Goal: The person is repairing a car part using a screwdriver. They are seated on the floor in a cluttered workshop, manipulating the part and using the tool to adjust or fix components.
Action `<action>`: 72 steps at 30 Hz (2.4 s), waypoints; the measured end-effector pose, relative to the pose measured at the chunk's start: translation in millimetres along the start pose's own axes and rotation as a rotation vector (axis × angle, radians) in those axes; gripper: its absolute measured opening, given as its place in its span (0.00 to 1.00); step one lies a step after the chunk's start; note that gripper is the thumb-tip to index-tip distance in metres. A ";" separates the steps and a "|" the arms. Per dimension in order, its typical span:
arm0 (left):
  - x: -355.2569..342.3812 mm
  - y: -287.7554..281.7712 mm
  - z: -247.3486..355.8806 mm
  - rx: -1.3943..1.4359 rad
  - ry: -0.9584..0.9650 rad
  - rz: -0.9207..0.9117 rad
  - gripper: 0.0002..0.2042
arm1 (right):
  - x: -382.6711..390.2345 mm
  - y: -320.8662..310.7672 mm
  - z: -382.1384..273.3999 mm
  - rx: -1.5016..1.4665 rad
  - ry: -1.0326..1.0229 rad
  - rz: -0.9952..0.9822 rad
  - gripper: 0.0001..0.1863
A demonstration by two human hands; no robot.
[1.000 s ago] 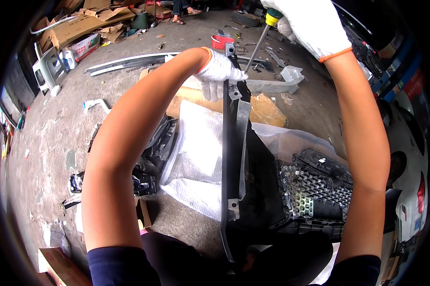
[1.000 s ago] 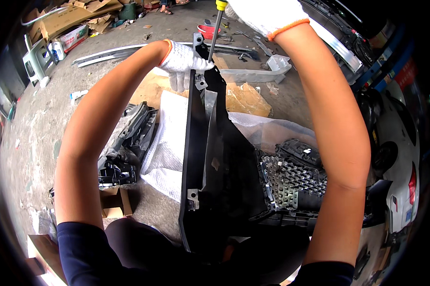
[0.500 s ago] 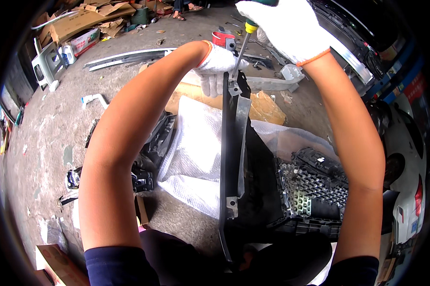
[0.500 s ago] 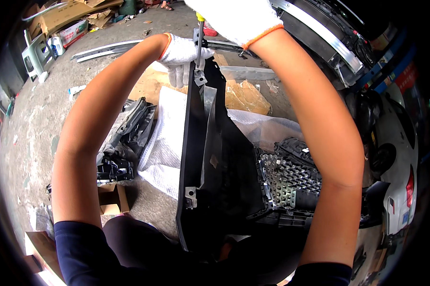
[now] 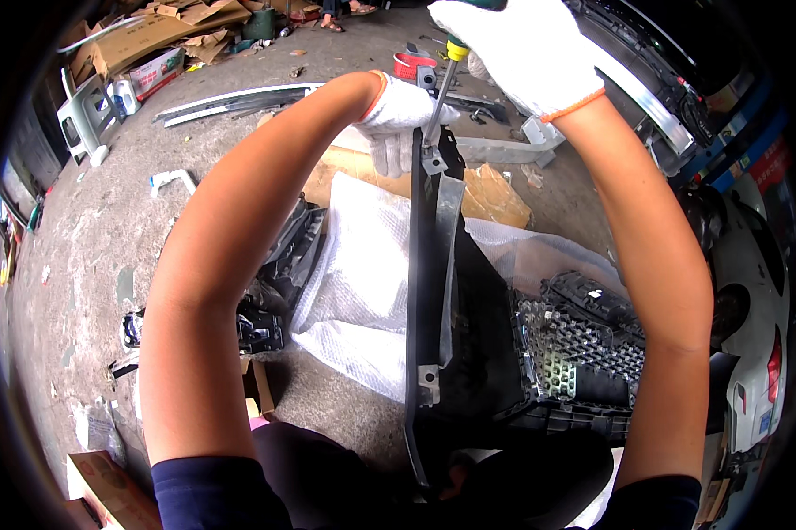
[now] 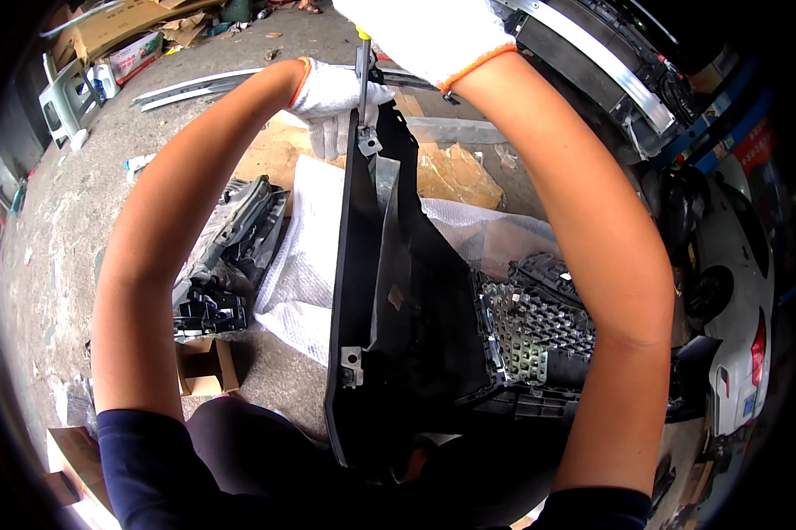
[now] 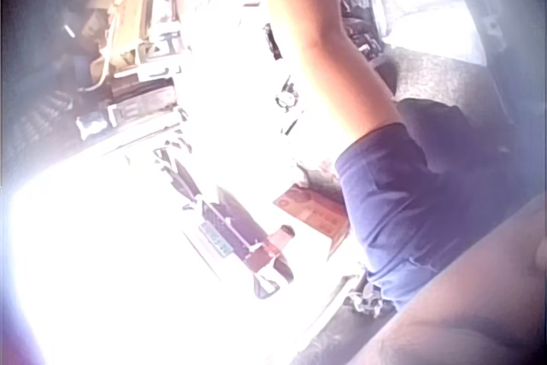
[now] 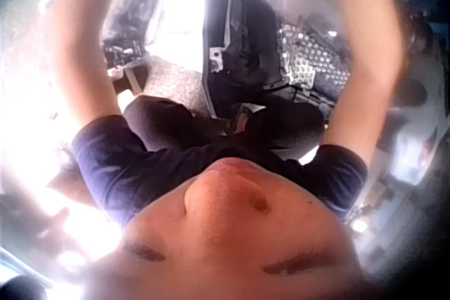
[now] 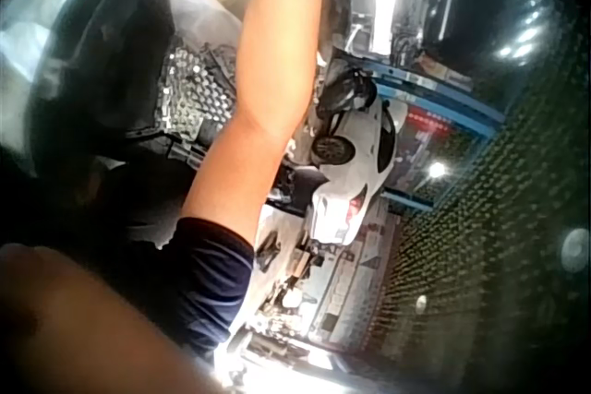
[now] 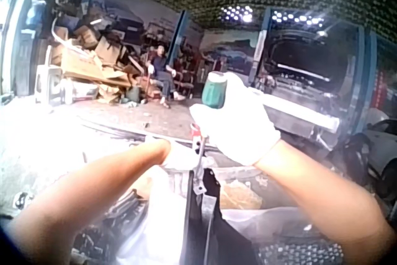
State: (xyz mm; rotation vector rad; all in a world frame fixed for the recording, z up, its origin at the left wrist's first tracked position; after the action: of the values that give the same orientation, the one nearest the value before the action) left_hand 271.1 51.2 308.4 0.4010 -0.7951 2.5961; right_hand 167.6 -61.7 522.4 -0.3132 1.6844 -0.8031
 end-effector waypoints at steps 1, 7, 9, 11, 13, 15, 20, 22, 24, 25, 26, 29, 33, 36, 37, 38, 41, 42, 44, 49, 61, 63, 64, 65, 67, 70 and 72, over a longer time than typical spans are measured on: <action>-9.5 -6.0 -4.9 -0.007 0.029 0.015 0.30 | -1.2 1.8 -0.3 -0.048 0.020 -0.018 0.29; 4.8 5.9 5.0 0.035 -0.006 0.018 0.25 | -8.1 11.6 5.4 -0.183 0.152 -0.160 0.25; 1.7 4.1 4.2 0.047 0.015 0.027 0.25 | -20.5 18.2 11.0 -0.053 0.067 -0.179 0.23; -0.6 9.7 6.7 0.108 0.009 -0.026 0.25 | -20.9 22.2 8.0 0.082 -0.039 -0.136 0.22; 4.3 15.7 9.2 0.084 -0.033 -0.069 0.25 | -18.5 24.5 0.9 0.034 -0.089 -0.125 0.23; 13.9 16.7 8.2 0.042 -0.070 -0.089 0.25 | -16.2 25.0 -12.2 -0.042 -0.121 -0.125 0.24; 14.4 15.7 3.6 -0.003 -0.005 -0.182 0.18 | -9.9 22.0 -27.8 -0.070 -0.149 -0.183 0.25; 14.3 19.6 6.1 0.010 0.031 -0.173 0.14 | -8.6 17.6 -31.3 -0.098 -0.132 -0.172 0.26; 8.3 16.9 3.4 -0.021 0.058 -0.163 0.12 | -7.3 19.9 -36.0 -0.136 -0.158 -0.187 0.26; 6.1 14.7 1.8 -0.058 0.076 -0.161 0.14 | -6.8 21.1 -37.7 -0.156 -0.170 -0.195 0.26; 4.6 11.9 -0.3 -0.096 0.094 -0.159 0.16 | -5.6 22.9 -36.1 -0.143 -0.161 -0.199 0.26; -0.4 4.1 -2.7 -0.210 0.194 -0.147 0.20 | -1.4 26.0 -31.0 -0.151 -0.161 -0.185 0.25; -20.9 8.3 5.7 -0.245 0.261 -0.066 0.11 | 14.0 -18.5 -32.2 0.049 -0.208 0.016 0.25; -1.7 10.9 -6.6 -0.181 0.084 -0.034 0.14 | 38.5 -43.0 -27.3 0.110 -0.229 0.145 0.21; 15.9 24.0 2.9 -0.137 0.009 -0.032 0.19 | 53.0 -55.0 -20.9 0.155 -0.206 0.168 0.20; 25.5 23.1 6.5 -0.144 0.040 0.007 0.24 | 62.0 -64.2 -16.4 0.167 -0.185 0.194 0.19; 11.5 17.4 42.3 -0.707 0.426 0.139 0.21 | 99.5 -89.0 15.1 -0.027 0.037 0.120 0.15; 19.4 29.2 47.9 -0.567 0.314 0.116 0.19 | 121.7 -91.8 36.2 -0.171 0.190 0.058 0.14; 20.1 29.5 48.4 -0.810 0.399 0.295 0.17 | 159.6 -78.2 64.8 -0.393 0.455 -0.081 0.15; 10.5 38.7 26.0 -0.771 0.401 0.401 0.16 | 210.6 -32.6 86.3 -0.156 0.556 -0.372 0.12; 64.1 54.9 -25.5 -0.129 0.488 1.130 0.31 | 181.8 118.8 77.7 -0.371 0.733 -0.772 0.18; 62.7 56.7 -31.4 -0.154 0.481 1.155 0.30 | 180.7 120.2 84.1 -0.270 0.668 -0.752 0.17; 56.7 59.6 -34.3 -0.101 0.502 1.090 0.30 | 181.2 120.6 87.4 -0.219 0.639 -0.742 0.17; 53.1 61.7 -36.3 0.026 0.521 1.018 0.30 | 180.4 118.9 88.2 -0.236 0.645 -0.737 0.17; 46.8 65.2 -34.1 0.200 0.571 0.895 0.31 | 184.1 111.9 87.8 -0.259 0.672 -0.710 0.21; 51.9 66.0 -31.3 0.185 0.597 0.897 0.30 | 187.3 100.9 80.6 -0.344 0.724 -0.681 0.26; 57.2 69.1 -34.2 -0.038 0.548 1.055 0.29 | 195.0 94.2 86.5 -0.433 0.808 -0.670 0.28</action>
State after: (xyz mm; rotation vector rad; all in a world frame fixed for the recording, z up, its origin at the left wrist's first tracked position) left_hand 184.5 34.9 270.2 -0.9758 -1.0023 3.3042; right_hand 213.7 -139.1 307.3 -0.9884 2.5732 -1.1344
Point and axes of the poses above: each hand's wrist, its own x-axis away from the middle knuckle, its own y-axis out of the palm, z = x × y, the point moved 8 cm from there along -x, towards the middle knuckle, and after that the axes turned 3 degrees about -z, right-handed, at the moved point
